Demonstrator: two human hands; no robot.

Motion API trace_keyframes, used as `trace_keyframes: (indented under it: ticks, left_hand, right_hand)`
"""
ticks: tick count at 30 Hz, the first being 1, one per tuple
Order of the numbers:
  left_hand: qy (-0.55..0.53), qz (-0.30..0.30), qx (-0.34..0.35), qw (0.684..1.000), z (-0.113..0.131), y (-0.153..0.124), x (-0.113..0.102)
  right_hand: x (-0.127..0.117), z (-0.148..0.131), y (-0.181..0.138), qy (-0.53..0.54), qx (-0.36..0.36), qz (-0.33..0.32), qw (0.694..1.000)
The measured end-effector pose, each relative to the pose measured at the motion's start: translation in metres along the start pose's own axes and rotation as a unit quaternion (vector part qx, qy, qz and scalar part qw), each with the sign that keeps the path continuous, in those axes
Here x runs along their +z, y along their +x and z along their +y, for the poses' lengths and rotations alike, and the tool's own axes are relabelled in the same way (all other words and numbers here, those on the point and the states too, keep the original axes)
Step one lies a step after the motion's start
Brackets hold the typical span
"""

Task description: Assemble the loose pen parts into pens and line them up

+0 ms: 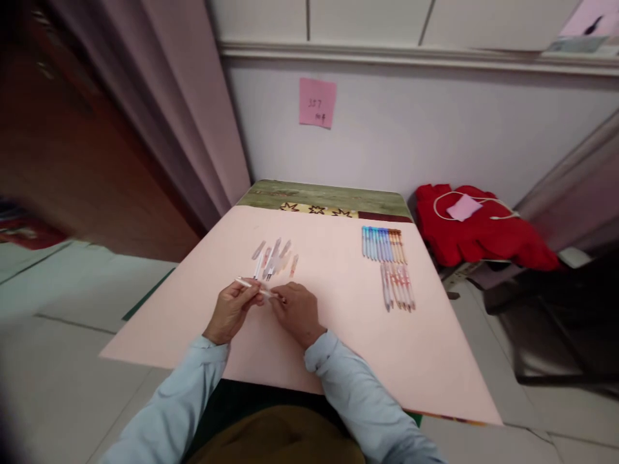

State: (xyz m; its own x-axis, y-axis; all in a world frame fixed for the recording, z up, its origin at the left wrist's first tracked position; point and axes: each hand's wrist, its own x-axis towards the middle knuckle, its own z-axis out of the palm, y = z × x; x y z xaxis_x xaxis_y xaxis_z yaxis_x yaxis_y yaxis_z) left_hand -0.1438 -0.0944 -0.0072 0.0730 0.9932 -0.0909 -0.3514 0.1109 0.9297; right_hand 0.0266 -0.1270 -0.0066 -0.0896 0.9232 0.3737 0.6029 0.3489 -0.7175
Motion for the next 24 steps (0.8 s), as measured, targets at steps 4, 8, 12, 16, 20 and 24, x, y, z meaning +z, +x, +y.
trace_keyframes:
  ticks: [4,8,12,16,20,24]
  left_hand:
    - [0.033,-0.031,-0.015,0.999,0.001,0.002,0.003]
    - [0.031,-0.027,-0.008,0.999,0.002,0.004,0.004]
    - [0.028,-0.017,-0.005,0.999,0.000,0.005,0.003]
    - [0.039,-0.029,-0.005,0.999,-0.001,0.006,0.001]
    - [0.037,-0.026,-0.005,0.999,-0.003,0.006,0.001]
    - [0.025,-0.014,-0.004,1.000,-0.003,0.005,0.002]
  right_hand:
    - [-0.008,-0.003,-0.004,-0.085,-0.006,-0.012,0.996]
    - [-0.043,0.009,-0.013,-0.114,0.052,0.046,0.991]
    - [-0.102,0.042,-0.030,-0.177,0.178,0.150,0.956]
    - [-0.144,0.071,-0.048,-0.288,0.300,0.155,0.896]
    - [-0.151,0.084,-0.052,-0.365,0.331,0.118,0.862]
    - [-0.147,0.089,-0.048,-0.383,0.328,0.101,0.857]
